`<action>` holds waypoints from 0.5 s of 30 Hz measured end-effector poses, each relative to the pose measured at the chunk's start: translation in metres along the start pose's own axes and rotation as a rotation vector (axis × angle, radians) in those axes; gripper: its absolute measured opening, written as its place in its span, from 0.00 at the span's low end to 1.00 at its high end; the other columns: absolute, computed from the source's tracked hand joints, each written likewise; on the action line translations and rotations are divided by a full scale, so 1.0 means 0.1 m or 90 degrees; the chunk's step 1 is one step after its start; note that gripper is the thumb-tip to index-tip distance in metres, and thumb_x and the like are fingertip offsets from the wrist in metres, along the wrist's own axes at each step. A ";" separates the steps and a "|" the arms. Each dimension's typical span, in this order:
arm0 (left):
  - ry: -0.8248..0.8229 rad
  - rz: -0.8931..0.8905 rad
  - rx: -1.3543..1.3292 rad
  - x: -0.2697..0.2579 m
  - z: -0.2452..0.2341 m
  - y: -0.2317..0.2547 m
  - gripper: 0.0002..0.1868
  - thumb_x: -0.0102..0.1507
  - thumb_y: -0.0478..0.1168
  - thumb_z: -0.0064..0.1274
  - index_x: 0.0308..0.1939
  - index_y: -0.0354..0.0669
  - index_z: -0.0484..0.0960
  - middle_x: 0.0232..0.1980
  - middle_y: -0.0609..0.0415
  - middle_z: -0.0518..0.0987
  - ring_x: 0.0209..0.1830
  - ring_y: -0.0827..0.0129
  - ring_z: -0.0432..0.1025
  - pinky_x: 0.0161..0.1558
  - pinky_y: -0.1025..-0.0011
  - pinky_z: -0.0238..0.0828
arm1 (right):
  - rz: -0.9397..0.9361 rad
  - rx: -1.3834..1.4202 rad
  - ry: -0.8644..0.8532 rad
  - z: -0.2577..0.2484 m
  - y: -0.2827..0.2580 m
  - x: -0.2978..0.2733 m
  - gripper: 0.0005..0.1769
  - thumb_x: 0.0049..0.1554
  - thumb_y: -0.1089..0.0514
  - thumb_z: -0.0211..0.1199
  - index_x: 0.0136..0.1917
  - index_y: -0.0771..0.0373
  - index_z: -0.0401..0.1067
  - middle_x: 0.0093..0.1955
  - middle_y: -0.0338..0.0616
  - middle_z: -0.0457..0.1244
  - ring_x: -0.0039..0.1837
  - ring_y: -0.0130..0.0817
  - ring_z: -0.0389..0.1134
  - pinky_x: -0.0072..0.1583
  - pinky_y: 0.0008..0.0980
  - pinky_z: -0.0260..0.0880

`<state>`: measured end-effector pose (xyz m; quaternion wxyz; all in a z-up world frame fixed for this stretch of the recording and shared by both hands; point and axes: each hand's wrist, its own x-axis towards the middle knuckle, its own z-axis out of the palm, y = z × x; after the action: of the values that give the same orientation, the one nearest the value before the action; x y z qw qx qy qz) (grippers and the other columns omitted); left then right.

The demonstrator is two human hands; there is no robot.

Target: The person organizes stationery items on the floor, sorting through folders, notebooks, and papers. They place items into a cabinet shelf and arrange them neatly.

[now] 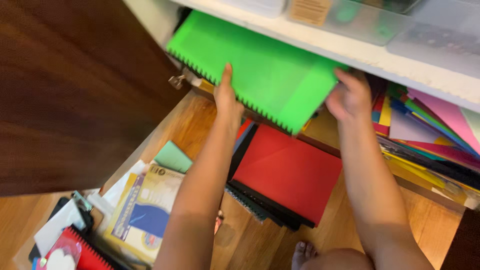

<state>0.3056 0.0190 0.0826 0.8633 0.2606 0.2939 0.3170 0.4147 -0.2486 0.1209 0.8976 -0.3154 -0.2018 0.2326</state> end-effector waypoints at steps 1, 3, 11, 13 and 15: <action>-0.001 0.002 0.014 0.18 0.14 -0.02 0.30 0.63 0.47 0.61 0.61 0.28 0.75 0.54 0.44 0.80 0.47 0.54 0.78 0.46 0.54 0.81 | -0.007 -0.028 0.011 -0.17 0.08 0.22 0.28 0.63 0.63 0.63 0.74 0.61 0.61 0.72 0.46 0.61 0.76 0.45 0.62 0.78 0.48 0.64; 0.009 -0.031 0.026 0.50 0.35 -0.11 0.32 0.65 0.50 0.59 0.61 0.24 0.74 0.53 0.40 0.80 0.45 0.52 0.78 0.44 0.53 0.81 | -0.011 -0.023 0.034 -0.61 0.27 0.61 0.25 0.65 0.60 0.63 0.73 0.65 0.63 0.71 0.49 0.62 0.74 0.47 0.63 0.76 0.48 0.67; -0.026 -0.065 0.298 0.83 0.14 -0.37 0.20 0.63 0.43 0.56 0.53 0.38 0.71 0.38 0.47 0.80 0.26 0.63 0.74 0.26 0.65 0.75 | -0.068 -0.378 0.310 -1.91 1.03 1.32 0.25 0.65 0.52 0.63 0.70 0.67 0.66 0.68 0.56 0.63 0.69 0.52 0.63 0.69 0.50 0.66; -0.014 -0.040 0.324 0.77 0.10 -0.34 0.18 0.63 0.44 0.58 0.50 0.37 0.72 0.36 0.51 0.80 0.24 0.69 0.74 0.26 0.70 0.79 | -0.082 -0.484 0.349 -1.89 1.09 1.41 0.25 0.66 0.51 0.62 0.70 0.68 0.66 0.68 0.58 0.62 0.69 0.54 0.62 0.69 0.52 0.64; -0.030 -0.021 0.432 0.62 0.03 -0.25 0.19 0.63 0.48 0.60 0.44 0.35 0.75 0.33 0.53 0.79 0.24 0.70 0.76 0.25 0.72 0.76 | -0.089 -0.590 0.368 -1.83 1.06 1.51 0.26 0.66 0.50 0.62 0.70 0.68 0.67 0.68 0.60 0.62 0.69 0.57 0.61 0.69 0.54 0.62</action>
<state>0.3563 0.0448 0.0478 0.7390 0.5353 0.3669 0.1809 0.5991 -0.1795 -0.0486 0.6970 -0.7144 -0.0486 -0.0370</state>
